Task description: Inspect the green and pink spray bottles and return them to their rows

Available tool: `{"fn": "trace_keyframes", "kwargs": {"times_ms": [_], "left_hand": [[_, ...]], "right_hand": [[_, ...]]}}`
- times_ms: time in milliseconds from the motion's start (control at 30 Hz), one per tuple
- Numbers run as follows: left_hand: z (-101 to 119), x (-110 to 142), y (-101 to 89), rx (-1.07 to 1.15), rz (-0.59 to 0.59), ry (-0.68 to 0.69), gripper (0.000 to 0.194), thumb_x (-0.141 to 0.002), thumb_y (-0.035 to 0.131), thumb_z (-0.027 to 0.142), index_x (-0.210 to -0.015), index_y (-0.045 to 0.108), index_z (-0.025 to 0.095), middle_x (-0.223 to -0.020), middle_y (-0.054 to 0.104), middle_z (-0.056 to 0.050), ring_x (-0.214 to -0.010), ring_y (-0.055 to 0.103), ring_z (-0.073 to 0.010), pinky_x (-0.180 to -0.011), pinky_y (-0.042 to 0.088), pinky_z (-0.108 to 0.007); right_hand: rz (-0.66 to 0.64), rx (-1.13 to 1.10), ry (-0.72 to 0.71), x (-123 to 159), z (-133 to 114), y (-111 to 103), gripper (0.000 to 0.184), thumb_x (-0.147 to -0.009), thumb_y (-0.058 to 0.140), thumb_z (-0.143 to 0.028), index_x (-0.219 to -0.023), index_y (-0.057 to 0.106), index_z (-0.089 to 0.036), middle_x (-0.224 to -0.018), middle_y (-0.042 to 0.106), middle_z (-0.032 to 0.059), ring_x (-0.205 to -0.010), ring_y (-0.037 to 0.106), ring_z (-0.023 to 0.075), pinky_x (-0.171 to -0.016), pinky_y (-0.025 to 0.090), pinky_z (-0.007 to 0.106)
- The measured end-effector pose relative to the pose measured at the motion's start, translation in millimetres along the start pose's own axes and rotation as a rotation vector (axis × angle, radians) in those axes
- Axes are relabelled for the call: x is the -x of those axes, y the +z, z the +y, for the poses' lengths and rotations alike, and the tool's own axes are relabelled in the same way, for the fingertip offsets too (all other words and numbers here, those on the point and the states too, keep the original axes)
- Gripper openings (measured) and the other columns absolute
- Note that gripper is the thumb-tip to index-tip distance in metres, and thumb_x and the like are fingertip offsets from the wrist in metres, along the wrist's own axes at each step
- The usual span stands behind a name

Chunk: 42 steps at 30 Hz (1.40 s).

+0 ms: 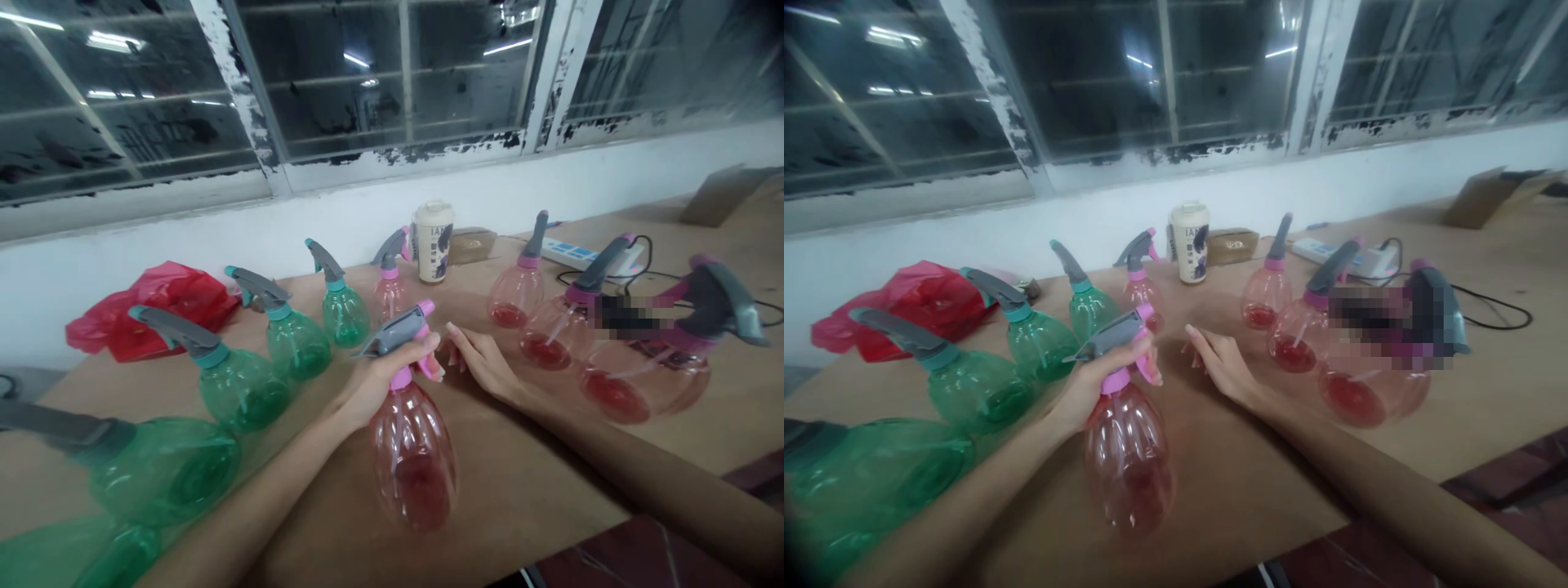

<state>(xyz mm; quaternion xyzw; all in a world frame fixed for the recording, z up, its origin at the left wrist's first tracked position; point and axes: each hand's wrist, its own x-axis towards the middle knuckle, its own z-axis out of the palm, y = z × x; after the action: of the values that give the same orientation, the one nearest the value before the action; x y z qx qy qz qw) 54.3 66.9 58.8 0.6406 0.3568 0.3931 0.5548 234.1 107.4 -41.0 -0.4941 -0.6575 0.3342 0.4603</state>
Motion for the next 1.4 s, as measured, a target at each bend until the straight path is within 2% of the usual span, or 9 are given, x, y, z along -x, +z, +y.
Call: {"fn": "trace_keyframes", "kwargs": {"times_ms": [133, 267, 667, 800, 933, 1033, 1100, 1200, 1400], "left_hand": [[-5.0, -4.4, 0.7, 0.159, -0.078, 0.014, 0.027, -0.082, 0.057, 0.041, -0.080, 0.072, 0.018, -0.089, 0.072, -0.007, -0.094, 0.063, -0.0236, -0.088, 0.044, -0.036], [-12.6, -9.4, -0.4, 0.332, -0.012, -0.023, 0.034, -0.083, 0.056, 0.043, -0.094, 0.069, 0.014, -0.090, 0.073, -0.010, -0.093, 0.066, -0.0248, -0.082, 0.048, -0.035], [-15.1, -11.7, -0.9, 0.427, 0.010, -0.102, 0.035, -0.081, 0.055, 0.041, -0.092, 0.067, 0.010, -0.085, 0.073, -0.013, -0.092, 0.066, -0.0263, -0.075, 0.051, -0.033], [-16.7, -11.8, -3.3, 0.390, -0.001, -0.101, 0.031, -0.081, 0.054, 0.040, -0.087, 0.067, 0.013, -0.077, 0.072, -0.009, -0.081, 0.067, -0.0222, -0.070, 0.049, -0.030], [-16.2, -8.9, -6.6, 0.317, 0.006, -0.081, 0.025, -0.082, 0.057, 0.036, -0.069, 0.065, 0.016, -0.062, 0.065, -0.002, -0.061, 0.061, -0.0142, -0.064, 0.046, -0.026], [-12.3, -6.5, -6.9, 0.219, -0.017, -0.018, 0.030, -0.083, 0.057, 0.036, -0.060, 0.061, 0.016, -0.059, 0.062, -0.001, -0.060, 0.058, -0.0137, -0.069, 0.045, -0.028], [-9.5, -6.2, -6.2, 0.159, -0.034, 0.027, 0.030, -0.082, 0.058, 0.038, -0.064, 0.064, 0.016, -0.067, 0.066, -0.004, -0.071, 0.062, -0.0164, -0.077, 0.045, -0.029], [-7.9, -7.7, -5.9, 0.175, -0.031, 0.053, 0.028, -0.082, 0.058, 0.042, -0.081, 0.069, 0.016, -0.083, 0.070, -0.006, -0.088, 0.063, -0.0207, -0.084, 0.044, -0.033], [-10.8, -10.9, -6.4, 0.297, 0.034, 0.013, 0.031, -0.081, 0.059, 0.041, -0.095, 0.068, 0.014, -0.089, 0.072, -0.009, -0.093, 0.065, -0.0238, -0.080, 0.047, -0.035]], "right_hand": [[-0.003, 0.009, -0.015, 0.5, -2.1, -0.6, 0.053, -0.089, 0.032, -0.060, -0.066, 0.056, -0.018, -0.056, 0.054, -0.0004, -0.049, 0.051, 0.0122, -0.052, 0.040, 0.025], [0.015, 0.008, -0.015, -0.3, -0.2, -0.6, 0.053, -0.090, 0.033, -0.059, -0.063, 0.054, -0.018, -0.055, 0.054, -0.0004, -0.047, 0.050, 0.0115, -0.051, 0.040, 0.025], [0.017, -0.009, -0.024, -0.1, 3.8, -0.3, 0.051, -0.090, 0.034, -0.058, -0.065, 0.055, -0.019, -0.055, 0.054, -0.0009, -0.047, 0.050, 0.0105, -0.049, 0.039, 0.023], [0.007, -0.014, -0.011, 0.8, 3.5, 0.1, 0.051, -0.090, 0.034, -0.058, -0.067, 0.057, -0.018, -0.057, 0.055, -0.0005, -0.048, 0.050, 0.0107, -0.049, 0.039, 0.024], [0.003, -0.023, -0.002, 1.9, 1.7, 0.1, 0.052, -0.090, 0.034, -0.058, -0.073, 0.061, -0.017, -0.058, 0.054, -0.0002, -0.049, 0.051, 0.0113, -0.049, 0.039, 0.024], [0.004, -0.025, -0.002, 1.8, 1.9, 0.3, 0.051, -0.090, 0.034, -0.057, -0.074, 0.062, -0.017, -0.058, 0.054, -0.0004, -0.049, 0.050, 0.0111, -0.049, 0.039, 0.024], [0.008, -0.024, -0.007, 1.6, 2.3, 0.3, 0.051, -0.090, 0.034, -0.057, -0.072, 0.061, -0.017, -0.058, 0.054, -0.0005, -0.048, 0.050, 0.0109, -0.050, 0.039, 0.024], [0.022, -0.023, -0.004, 1.7, 1.3, -0.2, 0.051, -0.090, 0.035, -0.057, -0.069, 0.059, -0.018, -0.056, 0.053, -0.0008, -0.048, 0.050, 0.0110, -0.050, 0.039, 0.024], [0.007, -0.018, -0.015, 2.8, -2.6, -1.7, 0.051, -0.091, 0.034, -0.057, -0.069, 0.058, -0.018, -0.057, 0.053, -0.0010, -0.047, 0.050, 0.0104, -0.049, 0.040, 0.023]]}}
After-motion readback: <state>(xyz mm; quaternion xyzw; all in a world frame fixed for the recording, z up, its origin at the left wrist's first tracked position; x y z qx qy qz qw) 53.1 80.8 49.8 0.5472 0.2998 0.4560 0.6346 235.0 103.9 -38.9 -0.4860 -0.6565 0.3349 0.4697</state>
